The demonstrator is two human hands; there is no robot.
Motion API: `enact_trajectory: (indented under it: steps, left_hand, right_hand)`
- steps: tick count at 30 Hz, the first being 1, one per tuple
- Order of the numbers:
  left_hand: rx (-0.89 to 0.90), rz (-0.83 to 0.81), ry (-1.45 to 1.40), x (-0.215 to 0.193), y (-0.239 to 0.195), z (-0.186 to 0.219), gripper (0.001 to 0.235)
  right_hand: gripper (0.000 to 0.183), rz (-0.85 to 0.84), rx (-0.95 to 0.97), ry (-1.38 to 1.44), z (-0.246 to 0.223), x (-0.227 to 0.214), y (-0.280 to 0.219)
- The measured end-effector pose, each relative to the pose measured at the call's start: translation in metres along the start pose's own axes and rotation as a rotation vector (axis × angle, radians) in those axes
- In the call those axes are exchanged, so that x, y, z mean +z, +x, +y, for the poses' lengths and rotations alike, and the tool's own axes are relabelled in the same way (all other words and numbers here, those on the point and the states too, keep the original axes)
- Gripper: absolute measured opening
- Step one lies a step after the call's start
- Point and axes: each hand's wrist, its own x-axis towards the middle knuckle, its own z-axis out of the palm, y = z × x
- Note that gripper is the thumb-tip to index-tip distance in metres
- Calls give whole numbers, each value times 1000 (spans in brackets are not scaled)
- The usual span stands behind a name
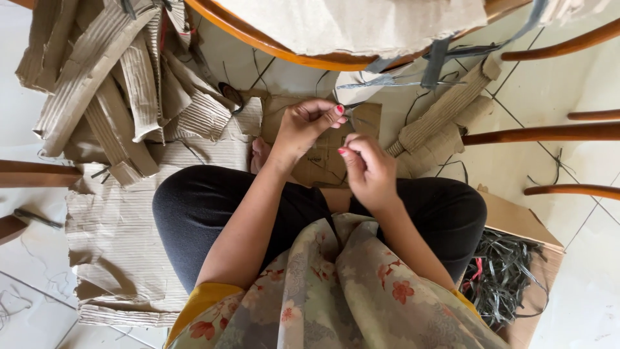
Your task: Wrapping wooden chair legs with corrugated cardboard and securing them with plastic ties for protection.
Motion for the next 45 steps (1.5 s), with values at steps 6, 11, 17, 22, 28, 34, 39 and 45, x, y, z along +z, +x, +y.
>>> enact_trajectory:
  steps: [6, 11, 17, 22, 28, 34, 39, 45]
  left_hand:
    - [-52, -18, -88, 5, -3, 5, 26]
    - [-49, -28, -119, 1, 1, -1, 29]
    - [-30, -42, -181, 0, 4, -2, 28]
    - [-33, -34, -173, -4, 6, -12, 29]
    - [56, -42, 13, -5, 3, 7, 18]
    - [121, -68, 139, -9, 2, 11, 14]
    - [142, -77, 164, -12, 3, 10, 15]
    - [147, -69, 173, -11, 0, 15, 13]
  right_hand:
    - [14, 26, -72, -69, -14, 24, 3]
    - [9, 64, -19, 17, 4, 14, -3]
    - [15, 99, 219, 318, 40, 14, 1]
    - [15, 31, 405, 542, 53, 28, -7]
    - [17, 20, 591, 440, 61, 19, -4]
    - [12, 63, 490, 283, 64, 19, 0]
    - [10, 80, 474, 208, 53, 19, 9]
    - [12, 123, 399, 146, 46, 21, 11]
